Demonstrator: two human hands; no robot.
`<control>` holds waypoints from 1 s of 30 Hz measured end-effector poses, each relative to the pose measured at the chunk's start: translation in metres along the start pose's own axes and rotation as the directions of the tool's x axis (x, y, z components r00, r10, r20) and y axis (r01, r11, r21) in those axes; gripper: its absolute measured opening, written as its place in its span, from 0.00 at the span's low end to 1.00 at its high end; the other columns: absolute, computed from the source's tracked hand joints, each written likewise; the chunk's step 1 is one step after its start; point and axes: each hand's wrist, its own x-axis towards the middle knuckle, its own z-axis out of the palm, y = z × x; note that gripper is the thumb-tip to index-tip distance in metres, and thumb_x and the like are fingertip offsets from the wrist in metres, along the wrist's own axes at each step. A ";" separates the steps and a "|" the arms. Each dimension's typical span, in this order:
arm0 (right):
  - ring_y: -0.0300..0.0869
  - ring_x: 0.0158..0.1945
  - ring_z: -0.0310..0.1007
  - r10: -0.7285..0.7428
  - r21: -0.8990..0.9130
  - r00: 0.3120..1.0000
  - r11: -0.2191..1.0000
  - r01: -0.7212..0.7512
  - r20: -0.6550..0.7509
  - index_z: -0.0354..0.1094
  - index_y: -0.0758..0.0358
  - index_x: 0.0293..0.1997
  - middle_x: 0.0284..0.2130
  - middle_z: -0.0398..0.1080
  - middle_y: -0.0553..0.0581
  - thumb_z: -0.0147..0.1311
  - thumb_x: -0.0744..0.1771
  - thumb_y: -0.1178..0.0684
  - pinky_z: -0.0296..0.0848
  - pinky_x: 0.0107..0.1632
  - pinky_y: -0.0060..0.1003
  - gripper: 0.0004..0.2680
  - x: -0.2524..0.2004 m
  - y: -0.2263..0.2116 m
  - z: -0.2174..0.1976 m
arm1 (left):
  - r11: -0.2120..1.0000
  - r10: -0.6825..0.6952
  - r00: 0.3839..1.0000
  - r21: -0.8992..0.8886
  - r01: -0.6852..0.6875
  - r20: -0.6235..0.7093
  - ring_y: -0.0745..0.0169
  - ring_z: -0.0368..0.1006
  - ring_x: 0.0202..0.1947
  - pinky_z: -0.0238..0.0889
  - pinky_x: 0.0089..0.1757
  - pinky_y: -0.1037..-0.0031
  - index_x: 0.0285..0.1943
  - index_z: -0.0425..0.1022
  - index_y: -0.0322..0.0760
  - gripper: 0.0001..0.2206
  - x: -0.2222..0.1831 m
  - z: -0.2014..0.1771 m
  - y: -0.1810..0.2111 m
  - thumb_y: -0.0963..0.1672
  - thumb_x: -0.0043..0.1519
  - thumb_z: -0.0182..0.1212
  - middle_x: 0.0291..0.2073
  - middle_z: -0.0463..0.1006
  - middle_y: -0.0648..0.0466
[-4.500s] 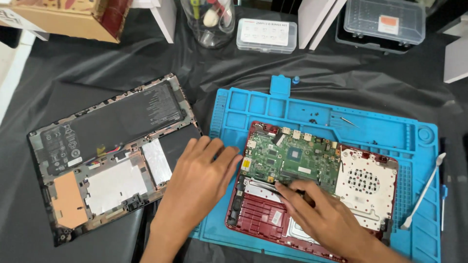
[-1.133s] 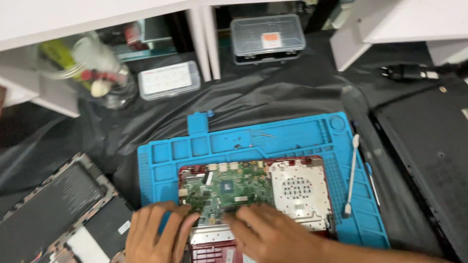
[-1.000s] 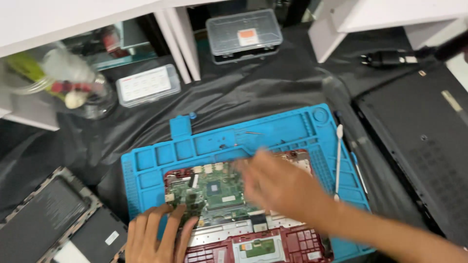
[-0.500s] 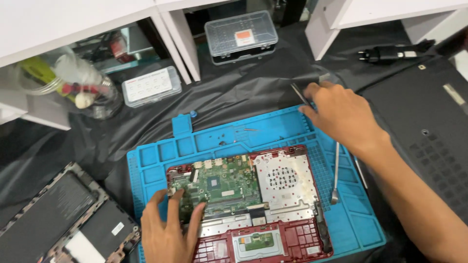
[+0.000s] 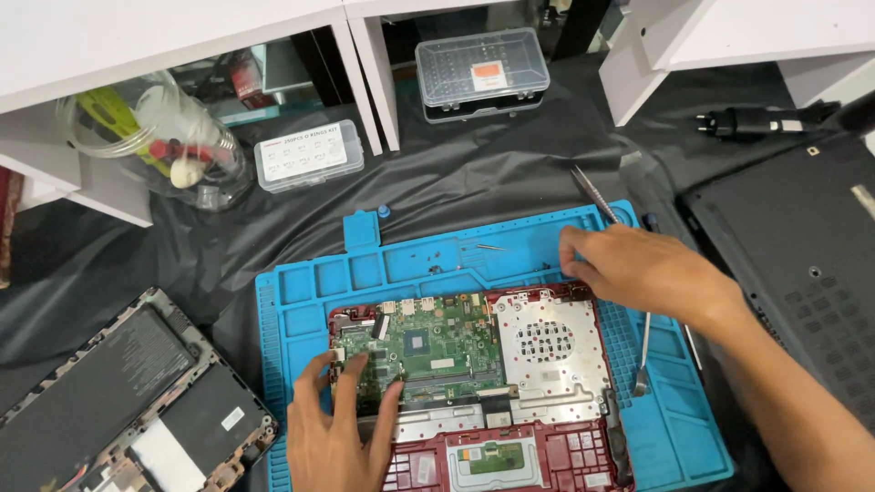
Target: The person works on a partially disassembled laptop on a blue repair mat, using a screwdriver and tweezers to loosen screws and pry components from the chassis. They lift out the motherboard, reposition it on the laptop base, and continue unscrewing and adjusting parts of the board and frame.
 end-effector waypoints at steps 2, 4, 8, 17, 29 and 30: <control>0.55 0.37 0.78 0.051 -0.027 0.999 0.998 -0.051 -0.013 0.68 0.54 0.44 0.27 0.77 0.61 0.53 0.69 0.48 0.73 0.45 0.50 0.05 -0.003 -0.011 -0.004 | 1.000 0.006 1.000 -0.002 -0.006 0.003 0.38 0.74 0.45 0.68 0.41 0.54 0.56 0.78 0.42 0.24 0.000 0.001 -0.002 0.50 0.50 0.72 0.55 0.68 0.38; 0.55 0.37 0.78 0.101 -0.052 0.995 0.993 -0.102 -0.027 0.69 0.53 0.45 0.27 0.77 0.61 0.53 0.69 0.49 0.74 0.45 0.49 0.05 -0.004 -0.013 -0.001 | 1.000 0.012 1.000 -0.002 -0.012 0.007 0.38 0.73 0.45 0.68 0.41 0.54 0.57 0.78 0.42 0.25 -0.001 0.002 -0.003 0.50 0.50 0.72 0.55 0.68 0.38; 0.55 0.40 0.77 -0.082 0.045 0.969 0.994 0.095 -0.233 0.71 0.53 0.48 0.35 0.77 0.57 0.50 0.66 0.55 0.73 0.43 0.50 0.08 0.001 -0.006 0.006 | 1.000 0.026 1.000 0.012 -0.026 0.006 0.37 0.73 0.45 0.67 0.42 0.53 0.56 0.78 0.43 0.24 -0.001 0.004 -0.004 0.50 0.50 0.72 0.55 0.68 0.37; 0.53 0.52 0.74 -0.188 -0.102 0.965 0.980 0.171 -0.184 0.76 0.49 0.55 0.51 0.75 0.52 0.51 0.63 0.60 0.71 0.54 0.48 0.17 -0.003 -0.001 0.009 | 0.998 0.039 0.998 0.046 -0.041 0.045 0.35 0.73 0.46 0.67 0.42 0.53 0.56 0.79 0.42 0.24 -0.001 0.008 -0.010 0.50 0.51 0.70 0.56 0.68 0.36; 0.46 0.41 0.79 -0.072 0.002 0.992 0.997 0.073 -0.100 0.80 0.51 0.42 0.38 0.80 0.47 0.60 0.65 0.49 0.75 0.47 0.42 0.06 0.006 -0.007 -0.006 | 0.998 0.054 0.999 0.016 -0.054 0.004 0.38 0.74 0.43 0.68 0.40 0.56 0.56 0.79 0.41 0.24 -0.001 0.006 -0.009 0.49 0.51 0.71 0.55 0.69 0.36; 0.46 0.40 0.79 -0.092 0.027 0.990 0.995 0.095 -0.103 0.79 0.52 0.40 0.36 0.80 0.47 0.61 0.64 0.49 0.75 0.46 0.42 0.06 0.008 -0.007 -0.006 | 0.998 0.053 0.999 0.017 -0.053 0.007 0.39 0.74 0.42 0.68 0.40 0.56 0.56 0.79 0.42 0.23 -0.001 0.006 -0.010 0.49 0.51 0.71 0.55 0.69 0.36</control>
